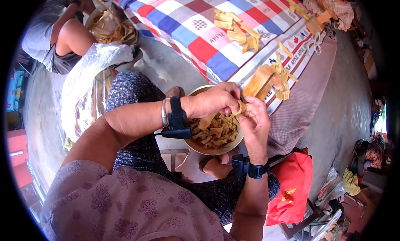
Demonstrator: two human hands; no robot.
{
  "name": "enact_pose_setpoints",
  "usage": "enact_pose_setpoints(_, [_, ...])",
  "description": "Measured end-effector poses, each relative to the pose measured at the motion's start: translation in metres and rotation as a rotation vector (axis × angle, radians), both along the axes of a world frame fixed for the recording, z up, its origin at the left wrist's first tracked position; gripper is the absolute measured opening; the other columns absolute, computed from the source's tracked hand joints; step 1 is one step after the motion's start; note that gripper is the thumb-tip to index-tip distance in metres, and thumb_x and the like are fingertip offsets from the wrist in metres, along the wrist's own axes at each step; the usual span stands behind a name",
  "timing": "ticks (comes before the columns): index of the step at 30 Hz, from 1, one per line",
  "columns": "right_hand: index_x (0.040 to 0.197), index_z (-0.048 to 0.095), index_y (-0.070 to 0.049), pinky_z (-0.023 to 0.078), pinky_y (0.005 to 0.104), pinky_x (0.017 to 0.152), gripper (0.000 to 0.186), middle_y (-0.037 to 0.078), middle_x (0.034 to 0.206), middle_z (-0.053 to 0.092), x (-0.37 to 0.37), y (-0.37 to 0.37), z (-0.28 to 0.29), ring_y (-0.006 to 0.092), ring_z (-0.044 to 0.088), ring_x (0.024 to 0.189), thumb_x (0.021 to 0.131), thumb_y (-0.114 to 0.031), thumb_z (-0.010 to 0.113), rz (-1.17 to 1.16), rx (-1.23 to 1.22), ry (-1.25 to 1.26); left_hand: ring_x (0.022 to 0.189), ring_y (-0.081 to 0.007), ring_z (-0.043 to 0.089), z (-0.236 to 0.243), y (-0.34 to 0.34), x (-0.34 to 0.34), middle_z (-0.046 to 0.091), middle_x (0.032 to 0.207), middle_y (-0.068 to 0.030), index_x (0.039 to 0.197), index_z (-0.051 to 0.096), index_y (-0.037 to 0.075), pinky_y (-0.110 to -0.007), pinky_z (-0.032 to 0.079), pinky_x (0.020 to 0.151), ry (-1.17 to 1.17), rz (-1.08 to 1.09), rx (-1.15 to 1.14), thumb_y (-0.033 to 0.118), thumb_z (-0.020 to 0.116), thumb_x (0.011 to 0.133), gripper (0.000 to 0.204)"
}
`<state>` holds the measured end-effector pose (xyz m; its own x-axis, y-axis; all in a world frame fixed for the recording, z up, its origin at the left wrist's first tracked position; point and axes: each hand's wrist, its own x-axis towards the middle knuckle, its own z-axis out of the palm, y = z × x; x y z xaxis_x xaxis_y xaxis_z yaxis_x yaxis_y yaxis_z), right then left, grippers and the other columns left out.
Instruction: The person is splitting and peeling long strips of bamboo by hand, placing the resulting thin pieces into a bowl.
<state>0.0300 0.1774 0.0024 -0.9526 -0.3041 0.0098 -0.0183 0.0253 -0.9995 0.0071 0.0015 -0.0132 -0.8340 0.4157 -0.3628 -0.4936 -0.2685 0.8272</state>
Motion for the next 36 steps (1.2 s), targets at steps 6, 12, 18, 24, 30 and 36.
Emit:
enact_pose_setpoints(6, [0.12,0.044,0.002,0.045,0.022,0.068,0.043,0.007,0.088,0.061,0.001,-0.006,-0.014,0.009,0.056,0.077,0.079,0.013,0.053,-0.152,0.108,0.164,0.077,-0.0063,0.054,0.012,0.007,0.005,0.058,0.087,0.0014,0.094,0.06,0.003,-0.021,0.044,0.067,0.252,0.035,-0.102,-0.003,0.066,0.078,0.018])
enact_pose_setpoints(12, [0.118,0.045,0.002,0.047,0.0223,0.069,0.038,0.008,0.092,0.063,0.001,-0.004,-0.006,0.0111,0.061,0.079,0.083,0.013,0.055,-0.192,0.035,0.087,0.086,-0.0069,0.058,0.006,0.004,0.004,0.063,0.091,0.001,0.095,0.065,0.002,-0.023,0.047,0.078,0.259,0.028,-0.014,-0.003,0.068,0.082,0.014])
enact_pose_setpoints(18, [0.099,0.057,0.001,0.05,0.0246,0.068,0.016,0.008,0.083,0.067,-0.005,0.012,-0.02,0.0113,0.065,0.077,0.085,0.007,0.062,-0.2,0.202,0.145,0.086,-0.0064,0.057,0.011,0.007,0.01,0.064,0.087,0.0024,0.094,0.066,0.002,-0.023,0.045,0.083,0.225,-0.021,0.025,0.001,0.07,0.083,0.012])
enact_pose_setpoints(24, [0.087,0.056,0.0,0.048,0.0373,0.06,0.011,0.014,0.075,0.058,-0.002,0.007,0.004,0.0304,0.06,0.064,0.081,0.001,0.065,-0.115,0.542,0.462,0.083,-0.0062,0.054,0.003,0.003,0.003,0.061,0.081,0.001,0.092,0.065,0.001,-0.023,0.044,0.075,0.211,0.032,-0.099,0.009,0.071,0.082,0.014])
enact_pose_setpoints(30, [0.084,0.05,-0.002,0.045,0.0443,0.057,0.022,0.015,0.072,0.054,0.0,0.007,0.011,0.0358,0.058,0.066,0.085,-0.014,0.068,0.028,0.735,0.526,0.076,-0.0076,0.053,0.005,-0.002,0.003,0.06,0.081,-0.0005,0.092,0.063,0.0,-0.022,0.044,0.068,0.144,-0.074,-0.067,0.011,0.064,0.082,0.014])
enact_pose_setpoints(36, [0.076,0.05,-0.001,0.044,0.0422,0.053,0.028,0.015,0.065,0.055,-0.003,0.013,0.012,0.0364,0.055,0.056,0.09,-0.019,0.066,0.085,0.632,0.42,0.07,-0.0085,0.053,0.015,-0.006,-0.003,0.058,0.083,-0.0026,0.096,0.056,0.0,-0.023,0.044,0.063,0.176,-0.154,-0.037,0.008,0.06,0.083,0.016])
